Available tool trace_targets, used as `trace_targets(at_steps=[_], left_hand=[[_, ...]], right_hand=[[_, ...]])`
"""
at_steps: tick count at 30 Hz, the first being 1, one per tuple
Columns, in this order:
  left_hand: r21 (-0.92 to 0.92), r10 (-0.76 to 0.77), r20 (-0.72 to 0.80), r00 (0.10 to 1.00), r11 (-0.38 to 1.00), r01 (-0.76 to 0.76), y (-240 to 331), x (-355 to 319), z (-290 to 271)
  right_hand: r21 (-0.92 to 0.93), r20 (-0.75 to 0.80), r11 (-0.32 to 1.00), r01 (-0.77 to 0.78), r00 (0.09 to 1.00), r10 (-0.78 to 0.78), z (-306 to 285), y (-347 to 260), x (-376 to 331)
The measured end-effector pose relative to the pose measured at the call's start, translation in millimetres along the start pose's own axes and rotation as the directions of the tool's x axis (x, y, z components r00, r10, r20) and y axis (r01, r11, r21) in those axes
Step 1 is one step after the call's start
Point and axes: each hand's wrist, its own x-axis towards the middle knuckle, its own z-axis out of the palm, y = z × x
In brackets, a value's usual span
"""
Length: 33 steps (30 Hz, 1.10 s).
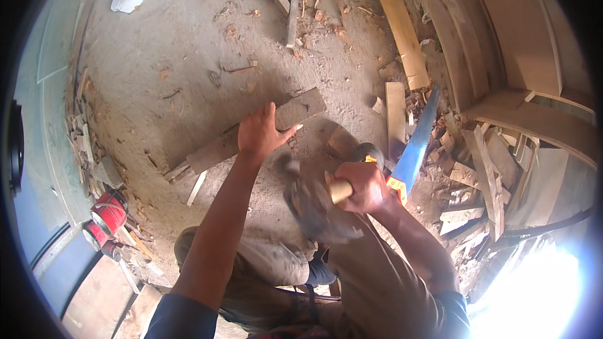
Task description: The person sits on the floor and uses a hammer to repeatedly strike a piece of wood, breaking it into smaller pieces. The person adjusts the wood and continues hammering until it is fragmented.
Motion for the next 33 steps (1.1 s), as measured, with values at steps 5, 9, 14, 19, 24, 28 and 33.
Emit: trace_targets(at_steps=[5, 9, 14, 19, 24, 28, 33], left_hand=[[0.001, 0.023, -0.015, 1.000, 1.000, -0.023, 5, -1, 0], [0.044, 0.002, 0.037, 0.999, 0.999, -0.003, 6, 0, -3], [0.036, 0.025, -0.001, 1.000, 0.999, -0.025, 1, 0, 0], [0.025, -0.001, 0.011, 1.000, 1.000, 0.000, 7, 4, 3], [0.034, 0.030, -0.075, 0.997, 0.999, -0.027, 0, -3, 7], [0.025, 0.070, -0.120, 0.990, 0.997, -0.067, 3, 1, 3], [-0.005, -0.058, -0.021, 0.998, 0.998, 0.058, 17, 7, -1]], right_hand=[[-0.075, -0.091, 0.996, 0.039, 0.995, -0.046, 9, 37, -2], [-0.160, -0.156, 0.944, -0.290, 0.951, 0.266, 16, 45, 0], [0.132, -0.071, 0.988, -0.077, 0.994, 0.087, -5, 12, -11], [-0.255, -0.177, 0.927, -0.275, 0.956, 0.235, 24, 48, -3], [0.032, -0.092, 0.925, -0.379, 0.920, 0.380, 15, 48, -25], [0.004, -0.184, 0.999, 0.041, 0.982, -0.040, -5, 1, -11], [-0.120, -0.105, 0.865, -0.487, 0.873, 0.477, 17, 54, 0]])
